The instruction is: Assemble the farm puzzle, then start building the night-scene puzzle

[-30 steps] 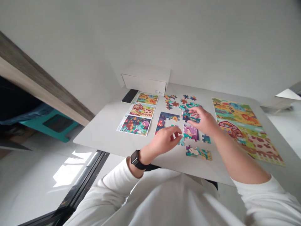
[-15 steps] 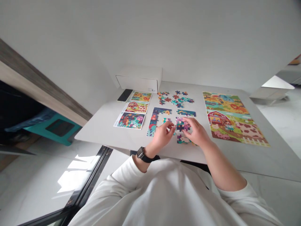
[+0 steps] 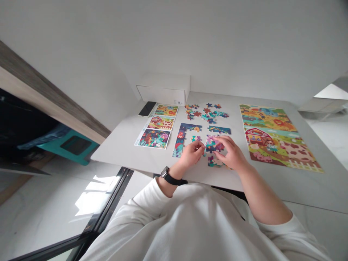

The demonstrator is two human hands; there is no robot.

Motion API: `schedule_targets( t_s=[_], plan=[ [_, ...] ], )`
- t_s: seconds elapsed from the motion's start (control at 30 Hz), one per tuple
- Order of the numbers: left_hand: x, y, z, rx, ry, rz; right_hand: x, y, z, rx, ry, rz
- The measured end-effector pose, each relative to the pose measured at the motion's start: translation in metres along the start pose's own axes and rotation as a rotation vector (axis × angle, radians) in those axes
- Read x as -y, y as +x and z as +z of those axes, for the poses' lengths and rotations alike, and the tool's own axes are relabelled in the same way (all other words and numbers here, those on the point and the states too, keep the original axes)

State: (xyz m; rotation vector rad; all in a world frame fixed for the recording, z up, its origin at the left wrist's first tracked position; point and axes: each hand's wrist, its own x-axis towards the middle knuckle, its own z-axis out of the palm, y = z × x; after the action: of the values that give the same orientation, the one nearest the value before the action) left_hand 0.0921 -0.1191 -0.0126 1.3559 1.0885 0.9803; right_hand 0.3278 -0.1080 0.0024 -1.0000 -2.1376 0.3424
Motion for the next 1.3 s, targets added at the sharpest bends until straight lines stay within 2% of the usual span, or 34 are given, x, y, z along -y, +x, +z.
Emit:
schedule_targets(
  t_s=[0.13, 0.3, 0.7, 0.9, 1.13, 1.3],
  plan=[
    [0.0024, 0.0011, 0.0001, 0.009, -0.042, -0.001, -0.0027, 0.0009, -0.0017, -0.003, 0.009, 0.007],
    [0.0045, 0.0016, 0.0011, 0.032, -0.039, -0.014, -0.0070, -0.0010, -0.0007, 0.033, 0.056, 0.096],
    [0.0051, 0.0027, 0.0001, 0.031, -0.085, -0.003, -0.0057, 0.0003, 0.0004, 0.014, 0.211, 0.224],
    [0.0051, 0.0041, 0.0013, 0.034, -0.138, -0.027, -0.0074, 0.0001, 0.0007, -0.011, 0.255, 0.239],
    [0.0035, 0.0017, 0.0005, 0.101, -0.047, -0.017, -0.0045, 0.0010, 0.0006, -0.010, 0.276, 0.247],
    [0.0040, 0.0017, 0.0003, 0.100, -0.046, -0.010, -0.0018, 0.0008, -0.0015, 0.017, 0.244, 0.247]
  ],
)
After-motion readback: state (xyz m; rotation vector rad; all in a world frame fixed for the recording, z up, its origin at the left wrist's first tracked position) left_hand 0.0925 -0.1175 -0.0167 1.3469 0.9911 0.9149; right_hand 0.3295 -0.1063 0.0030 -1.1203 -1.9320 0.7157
